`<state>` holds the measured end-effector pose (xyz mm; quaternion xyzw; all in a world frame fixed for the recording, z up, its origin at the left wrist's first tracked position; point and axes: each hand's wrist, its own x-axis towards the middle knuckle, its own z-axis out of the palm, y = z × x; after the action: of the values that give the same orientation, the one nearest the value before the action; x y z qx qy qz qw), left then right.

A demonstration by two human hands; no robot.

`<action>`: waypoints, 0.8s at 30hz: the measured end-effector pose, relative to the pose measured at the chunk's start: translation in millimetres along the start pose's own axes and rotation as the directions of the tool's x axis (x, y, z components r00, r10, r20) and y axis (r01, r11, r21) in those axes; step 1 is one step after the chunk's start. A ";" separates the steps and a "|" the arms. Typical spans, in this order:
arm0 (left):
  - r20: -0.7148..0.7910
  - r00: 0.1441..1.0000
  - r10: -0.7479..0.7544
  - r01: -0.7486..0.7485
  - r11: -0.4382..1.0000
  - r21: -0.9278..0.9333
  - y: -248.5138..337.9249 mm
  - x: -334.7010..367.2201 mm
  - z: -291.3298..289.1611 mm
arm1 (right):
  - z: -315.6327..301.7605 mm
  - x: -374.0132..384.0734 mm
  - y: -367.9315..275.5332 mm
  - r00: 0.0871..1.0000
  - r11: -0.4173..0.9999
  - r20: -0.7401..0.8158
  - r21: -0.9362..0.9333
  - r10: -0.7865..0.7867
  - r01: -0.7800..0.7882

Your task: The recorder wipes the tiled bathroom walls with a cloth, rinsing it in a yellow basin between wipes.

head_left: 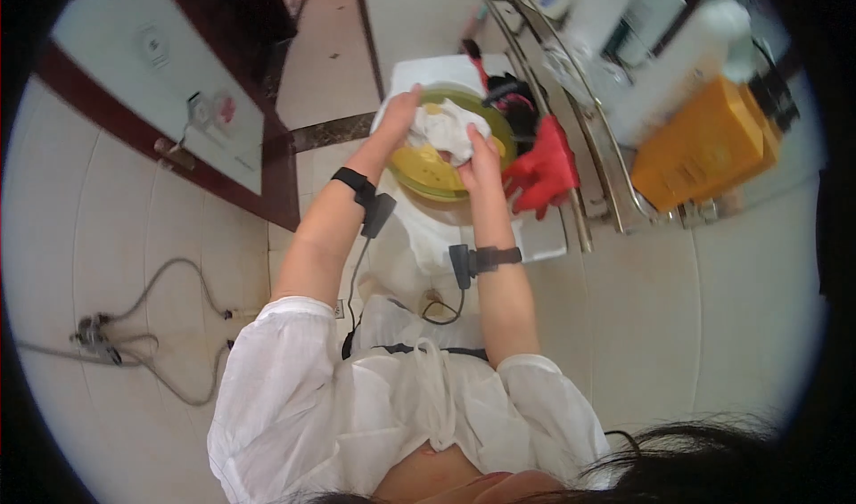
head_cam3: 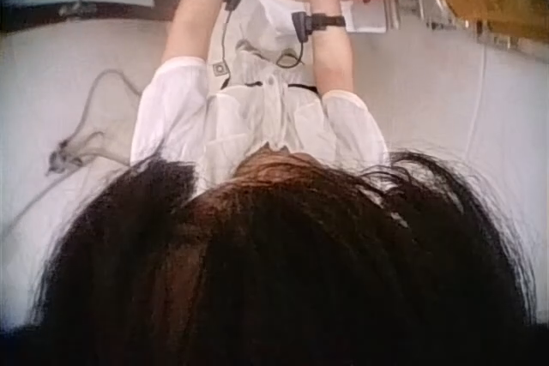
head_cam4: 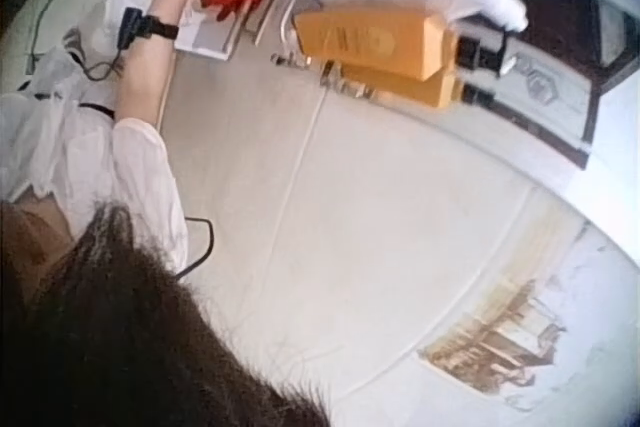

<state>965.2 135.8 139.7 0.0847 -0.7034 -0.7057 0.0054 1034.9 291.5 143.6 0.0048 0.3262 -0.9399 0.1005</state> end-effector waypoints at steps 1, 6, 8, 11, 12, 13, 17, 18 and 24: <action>0.007 1.000 -0.015 0.015 1.000 -0.023 18.0 -17.7 -6.1 | 7.4 4.4 3.9 0.999 0.999 0.025 -0.018 -0.030 0.030; 0.367 0.930 0.025 -0.049 0.997 0.054 59.7 -94.4 -78.2 | 79.2 8.1 15.6 0.996 0.937 0.062 -0.347 0.070 -0.045; 0.248 0.964 0.096 -0.124 0.987 0.100 70.1 -144.1 -124.3 | 129.4 -7.2 38.0 0.973 0.854 0.138 -0.512 0.183 -0.088; 0.012 0.981 0.192 -0.184 0.919 0.350 59.9 -229.0 -197.3 | 183.9 -39.2 106.5 0.871 0.756 0.366 -0.655 0.328 -0.009; -0.020 0.981 0.195 -0.173 0.908 0.382 51.6 -258.9 -219.9 | 196.4 -52.0 135.4 0.827 0.736 0.434 -0.676 0.358 0.036; -0.054 0.979 0.196 -0.157 0.898 0.411 40.6 -290.5 -239.9 | 210.7 -69.3 161.0 0.763 0.726 0.481 -0.688 0.432 0.022; -0.409 0.911 0.060 0.089 0.938 0.336 -8.5 -427.5 -269.5 | 245.3 -158.1 248.6 0.481 0.577 0.660 -0.746 0.577 0.333; -0.473 0.881 0.003 0.145 0.950 0.276 -22.1 -464.6 -273.3 | 254.5 -192.6 265.7 0.395 0.579 0.668 -0.744 0.630 0.335; -0.869 0.495 -0.014 0.125 0.991 0.055 -59.7 -658.1 -265.1 | 292.0 -369.1 365.3 -0.092 0.577 0.579 -0.760 0.810 0.300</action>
<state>1654.2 -43.1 155.1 0.4551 -0.6396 -0.5281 0.3238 1483.2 -99.5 177.3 -0.6196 0.4787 -0.3629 0.5053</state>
